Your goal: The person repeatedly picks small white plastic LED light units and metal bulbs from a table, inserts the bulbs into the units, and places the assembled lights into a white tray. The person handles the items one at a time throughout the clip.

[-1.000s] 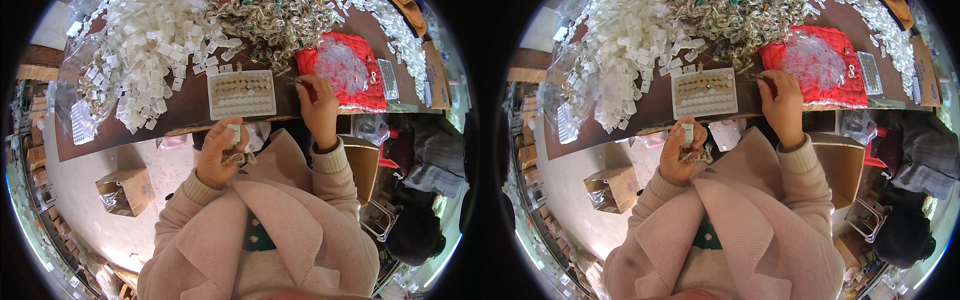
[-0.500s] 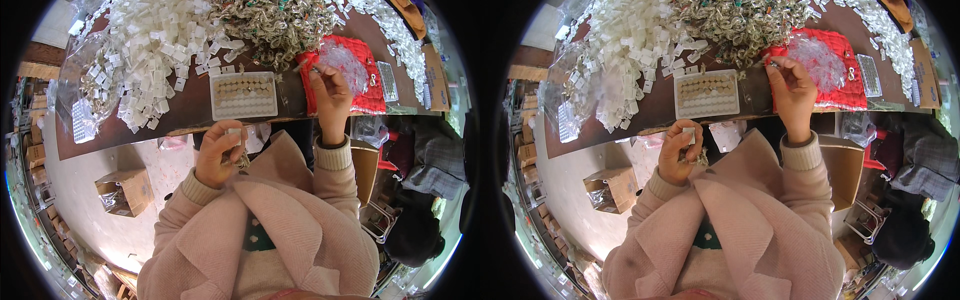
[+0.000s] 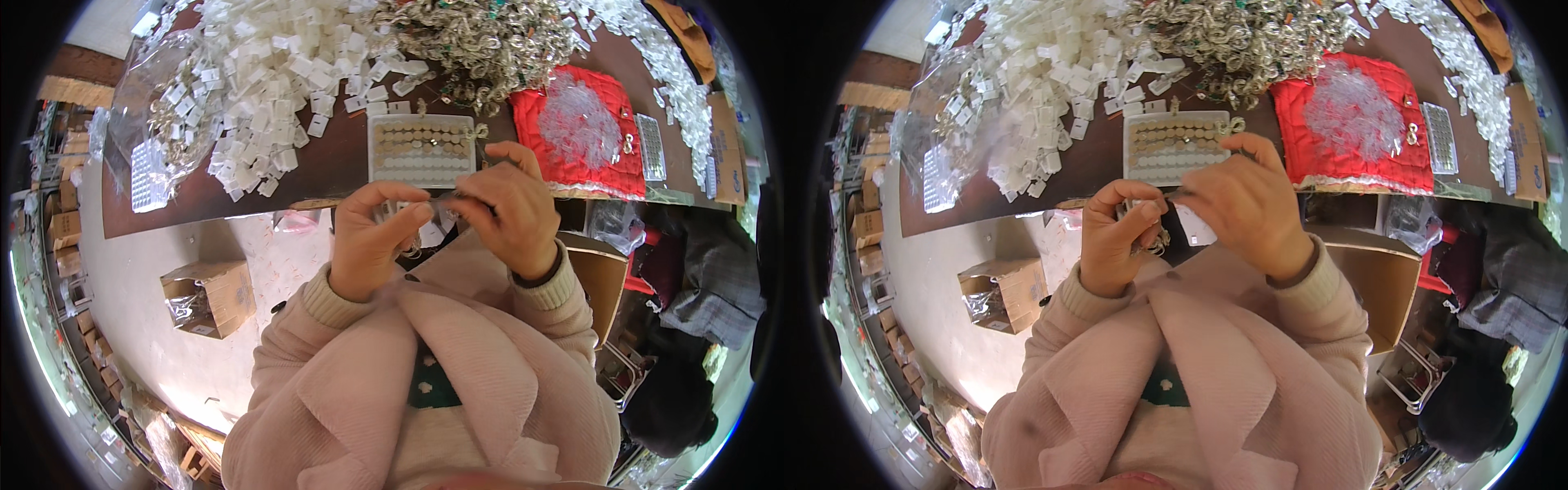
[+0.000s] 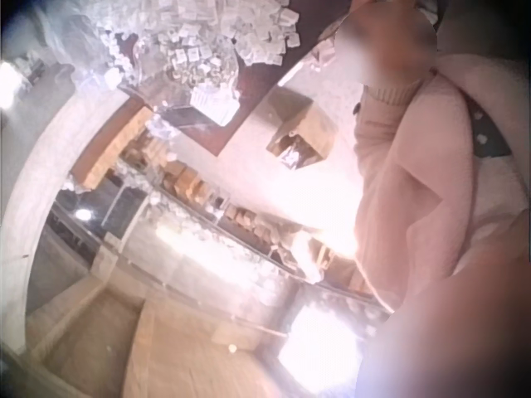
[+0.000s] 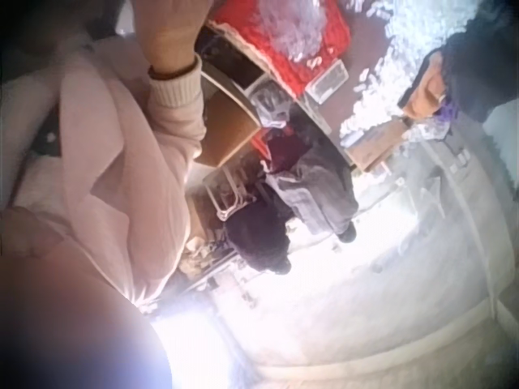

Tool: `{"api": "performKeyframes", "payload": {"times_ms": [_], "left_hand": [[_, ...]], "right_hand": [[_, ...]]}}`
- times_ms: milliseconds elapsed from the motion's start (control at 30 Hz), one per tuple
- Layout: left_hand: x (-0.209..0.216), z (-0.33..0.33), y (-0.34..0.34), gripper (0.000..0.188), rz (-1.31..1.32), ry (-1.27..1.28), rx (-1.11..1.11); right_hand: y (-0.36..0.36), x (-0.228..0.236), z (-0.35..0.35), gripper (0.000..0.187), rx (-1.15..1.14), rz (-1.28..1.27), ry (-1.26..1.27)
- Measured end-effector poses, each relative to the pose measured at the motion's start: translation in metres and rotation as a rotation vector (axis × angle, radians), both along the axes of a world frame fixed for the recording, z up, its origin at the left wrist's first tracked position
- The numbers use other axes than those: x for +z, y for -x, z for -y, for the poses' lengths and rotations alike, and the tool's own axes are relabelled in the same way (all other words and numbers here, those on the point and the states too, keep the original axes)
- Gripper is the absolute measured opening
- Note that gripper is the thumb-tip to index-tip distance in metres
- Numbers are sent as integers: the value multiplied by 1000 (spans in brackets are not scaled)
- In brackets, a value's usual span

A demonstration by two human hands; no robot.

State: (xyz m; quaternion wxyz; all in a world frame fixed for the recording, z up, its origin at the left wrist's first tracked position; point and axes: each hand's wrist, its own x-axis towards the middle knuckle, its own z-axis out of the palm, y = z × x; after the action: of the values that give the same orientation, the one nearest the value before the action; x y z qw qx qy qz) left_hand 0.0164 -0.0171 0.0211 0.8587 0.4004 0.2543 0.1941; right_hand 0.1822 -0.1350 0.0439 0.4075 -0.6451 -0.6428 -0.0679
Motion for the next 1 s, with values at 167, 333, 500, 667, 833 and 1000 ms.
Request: {"api": "performKeyframes", "payload": {"times_ms": [167,333,500,667,833,1000], "left_hand": [[7,-9,1,15,-90,-102,-49],[2,-14,6,12,-57,53,-76],[0,-17,10,10,-56,88,-123],[5,-33,15,10,-157,-226,-286],[5,-36,15,11,-162,-293,-314],[3,-33,16,11,-203,-310,-284]], "right_hand": [[13,4,-9,27,-12,256,-56],[19,-2,-12,35,6,20,-72],[21,-1,-8,39,77,-151,9],[15,4,-4,38,225,-157,46],[21,-1,-3,37,196,-225,22],[21,-5,0,37,201,-261,74]]}}
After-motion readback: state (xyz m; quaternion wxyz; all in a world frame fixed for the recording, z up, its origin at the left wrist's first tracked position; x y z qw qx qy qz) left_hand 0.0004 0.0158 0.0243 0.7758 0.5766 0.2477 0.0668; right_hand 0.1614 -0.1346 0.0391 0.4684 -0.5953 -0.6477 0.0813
